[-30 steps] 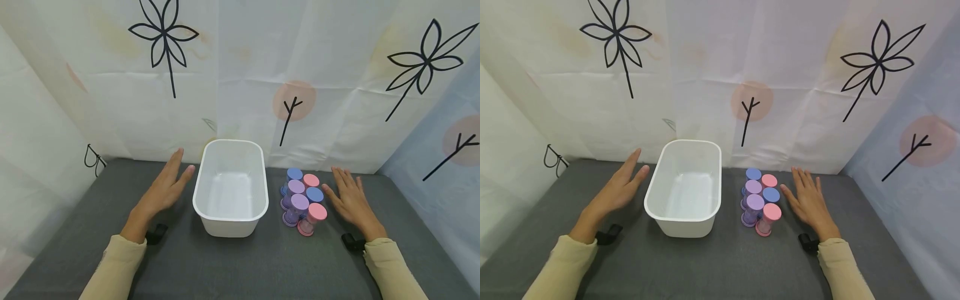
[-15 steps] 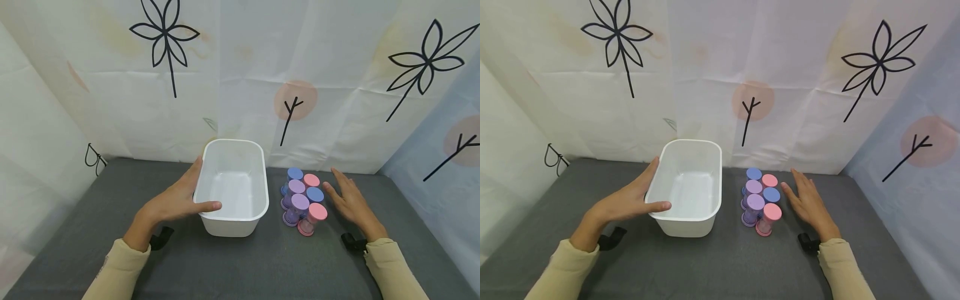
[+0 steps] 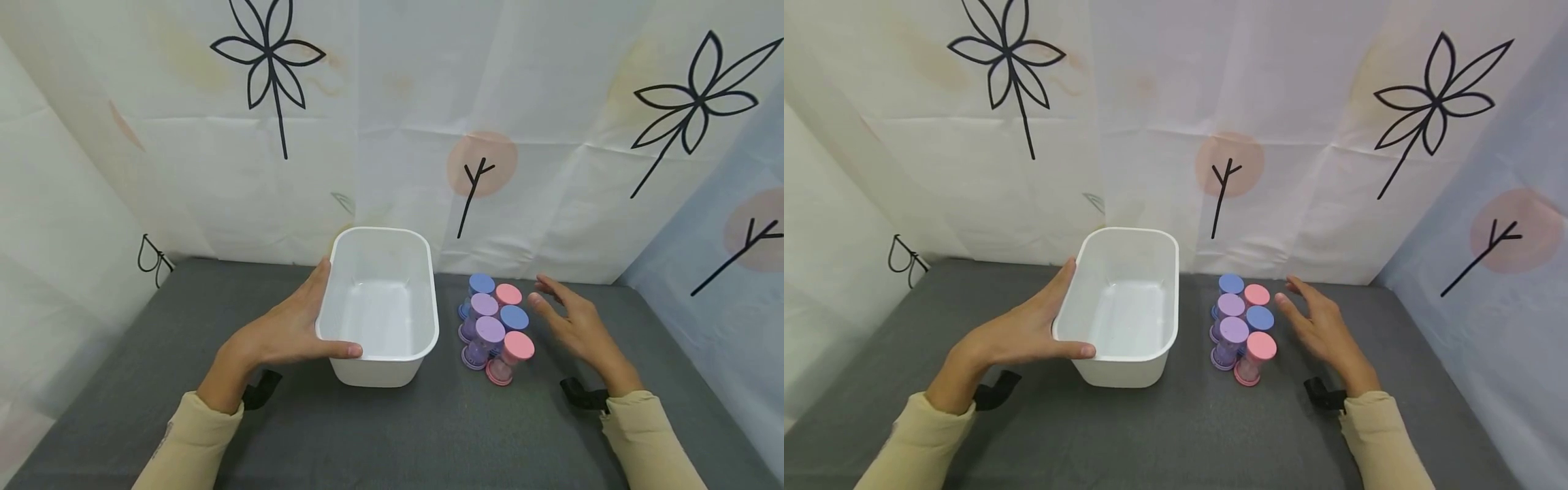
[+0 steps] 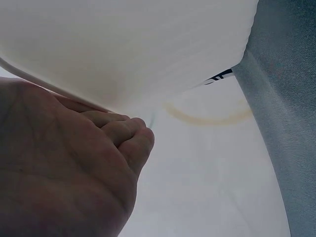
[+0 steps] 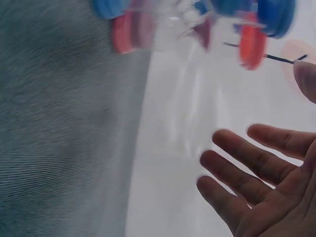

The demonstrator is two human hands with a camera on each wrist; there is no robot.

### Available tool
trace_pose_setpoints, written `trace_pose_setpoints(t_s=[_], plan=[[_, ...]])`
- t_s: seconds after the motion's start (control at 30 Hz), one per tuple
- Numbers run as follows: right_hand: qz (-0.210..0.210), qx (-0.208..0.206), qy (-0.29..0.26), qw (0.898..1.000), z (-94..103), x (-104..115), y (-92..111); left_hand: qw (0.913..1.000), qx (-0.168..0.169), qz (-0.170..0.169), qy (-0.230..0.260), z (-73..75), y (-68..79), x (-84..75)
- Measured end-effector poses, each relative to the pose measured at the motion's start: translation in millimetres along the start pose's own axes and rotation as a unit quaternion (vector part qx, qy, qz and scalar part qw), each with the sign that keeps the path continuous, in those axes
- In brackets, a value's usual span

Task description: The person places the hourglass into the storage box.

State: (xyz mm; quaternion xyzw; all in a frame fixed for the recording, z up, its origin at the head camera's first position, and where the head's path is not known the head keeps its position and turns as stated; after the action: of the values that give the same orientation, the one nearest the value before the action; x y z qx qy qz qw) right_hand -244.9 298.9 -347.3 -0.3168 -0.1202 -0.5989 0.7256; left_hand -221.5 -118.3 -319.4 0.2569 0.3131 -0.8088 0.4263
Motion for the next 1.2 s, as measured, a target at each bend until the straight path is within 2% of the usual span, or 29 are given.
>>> trace_pose_setpoints(t_s=[0.2,0.47,0.8,0.97,1.2], plan=[[0.002,0.001,-0.024,1.000,12.5,13,5,0.9997,0.003,-0.013,0.019,-0.9,-1.5,-2.1],[0.011,0.016,-0.038,0.999,22.3,26,10,0.9996,0.002,-0.007,0.026,-1.4,-0.5,-2.1],[0.054,0.040,-0.089,0.994,22.7,37,15,0.9999,0.003,0.002,0.014,-1.4,-0.4,0.6],[0.042,0.055,-0.084,0.994,22.0,38,21,0.9997,0.003,-0.002,0.024,-1.5,-1.3,0.1],[0.015,0.055,-0.066,0.996,22.6,29,35,0.9996,0.003,0.000,0.027,-2.4,-2.2,1.3]])
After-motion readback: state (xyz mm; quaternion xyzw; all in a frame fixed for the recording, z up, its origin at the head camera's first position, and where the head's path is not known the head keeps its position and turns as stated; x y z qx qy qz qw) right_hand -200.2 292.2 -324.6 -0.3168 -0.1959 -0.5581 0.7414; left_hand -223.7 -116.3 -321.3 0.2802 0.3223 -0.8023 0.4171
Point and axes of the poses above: each hand's wrist, its own y-axis away from the middle knuckle, its own z-axis out of the back of the hand, x = y × z, the point moved 7 cm from there along -y, towards the middle knuckle, and after that the axes turned 7 degrees about -x, right-handed, at the moved point
